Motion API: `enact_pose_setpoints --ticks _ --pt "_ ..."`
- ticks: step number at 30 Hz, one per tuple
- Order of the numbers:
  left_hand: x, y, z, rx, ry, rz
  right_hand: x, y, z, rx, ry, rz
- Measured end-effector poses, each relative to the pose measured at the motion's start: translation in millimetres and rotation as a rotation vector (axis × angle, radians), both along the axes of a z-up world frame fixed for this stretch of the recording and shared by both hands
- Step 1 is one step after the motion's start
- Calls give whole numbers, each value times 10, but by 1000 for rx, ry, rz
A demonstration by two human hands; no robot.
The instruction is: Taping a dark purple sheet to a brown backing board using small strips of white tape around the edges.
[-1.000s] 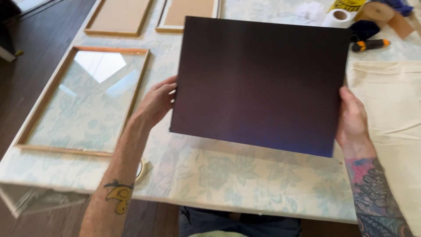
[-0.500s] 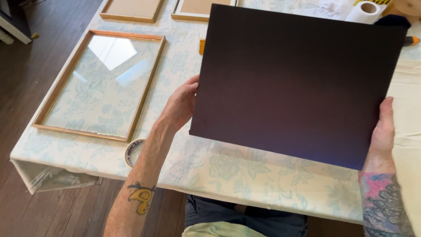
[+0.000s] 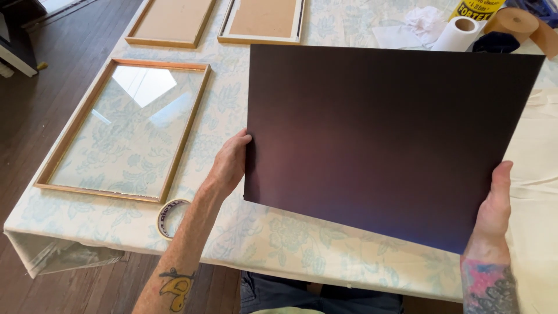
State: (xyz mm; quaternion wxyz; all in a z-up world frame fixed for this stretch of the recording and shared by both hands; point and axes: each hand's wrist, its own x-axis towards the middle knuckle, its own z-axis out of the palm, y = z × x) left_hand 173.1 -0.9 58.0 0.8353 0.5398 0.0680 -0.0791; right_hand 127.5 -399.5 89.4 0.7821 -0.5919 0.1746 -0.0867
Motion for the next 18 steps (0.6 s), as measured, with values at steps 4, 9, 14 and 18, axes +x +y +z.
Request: enact_pose_setpoints --ticks 4,9,14,18 --pt "-13 8 21 0 -34 -8 -86 48 71 -124 21 -88" --pt "121 155 -164 31 -269 -120 -118 -38 -12 35 -30 31" --pt "239 127 421 117 -248 65 -95 -255 -368 -22 -108 16" --pt "280 16 941 240 -285 176 -122 -352 -585 -71 -64 -86"
